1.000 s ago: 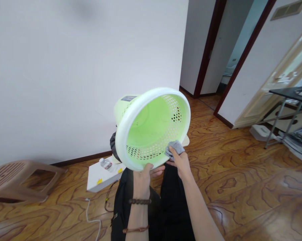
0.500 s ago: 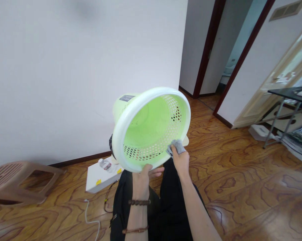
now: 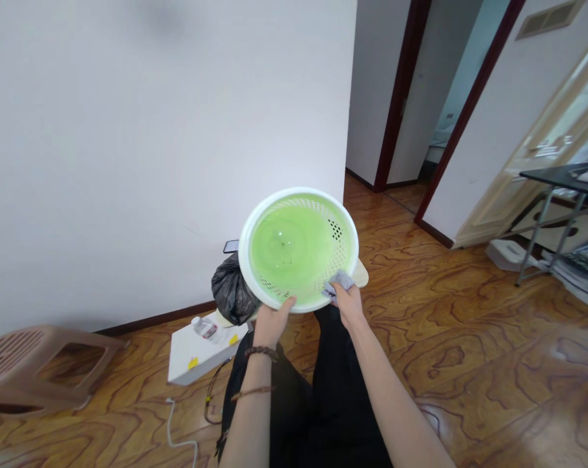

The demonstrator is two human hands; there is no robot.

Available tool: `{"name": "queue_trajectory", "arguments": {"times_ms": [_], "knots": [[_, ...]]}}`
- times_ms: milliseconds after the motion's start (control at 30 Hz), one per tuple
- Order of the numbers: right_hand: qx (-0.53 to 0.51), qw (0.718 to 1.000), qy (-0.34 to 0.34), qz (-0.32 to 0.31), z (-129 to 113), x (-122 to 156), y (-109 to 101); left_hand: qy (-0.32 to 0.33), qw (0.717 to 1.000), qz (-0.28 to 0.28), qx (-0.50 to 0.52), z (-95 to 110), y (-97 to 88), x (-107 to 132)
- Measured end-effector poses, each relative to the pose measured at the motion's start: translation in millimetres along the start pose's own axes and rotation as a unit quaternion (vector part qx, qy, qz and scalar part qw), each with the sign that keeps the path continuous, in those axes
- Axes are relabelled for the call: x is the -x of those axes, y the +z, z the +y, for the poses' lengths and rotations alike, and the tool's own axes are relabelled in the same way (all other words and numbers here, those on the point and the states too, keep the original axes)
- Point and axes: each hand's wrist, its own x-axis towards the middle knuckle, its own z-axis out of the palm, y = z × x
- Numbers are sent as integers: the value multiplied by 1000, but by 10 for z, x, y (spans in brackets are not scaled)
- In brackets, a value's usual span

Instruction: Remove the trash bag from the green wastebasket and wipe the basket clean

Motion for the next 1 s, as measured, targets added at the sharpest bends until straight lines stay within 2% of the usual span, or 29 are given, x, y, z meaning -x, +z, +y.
{"name": "queue_trajectory", "arguments": {"times_ms": [133,200,267,400,500,700,800,867,933,1000], "knots": [[15,999,-21,41,325,-239,-130,55,980,76,-177,31,-66,-533],[16,998,-38,50,440,-336,-182,85,960,99,-249,164,-82,-792],[16,997,-53,54,495,-434,-186,102,940,96,-312,352,-70,-1029],[44,995,-54,67,461,-684,-77,208,871,69,-440,763,43,-1439],[111,989,-48,84,391,-922,7,291,818,54,-493,1035,174,-1719],[268,954,-76,116,243,-1377,165,362,744,28,-561,1510,514,-2311],[294,946,-90,105,152,-1559,311,389,715,-11,-581,1751,683,-2668],[286,950,-90,91,109,-1672,424,388,701,-62,-596,1888,762,-2944],[267,957,-82,80,103,-1779,533,365,699,-119,-604,1964,806,-3234],[246,963,-76,74,136,-1875,623,354,709,-146,-592,1962,822,-3498]]}}
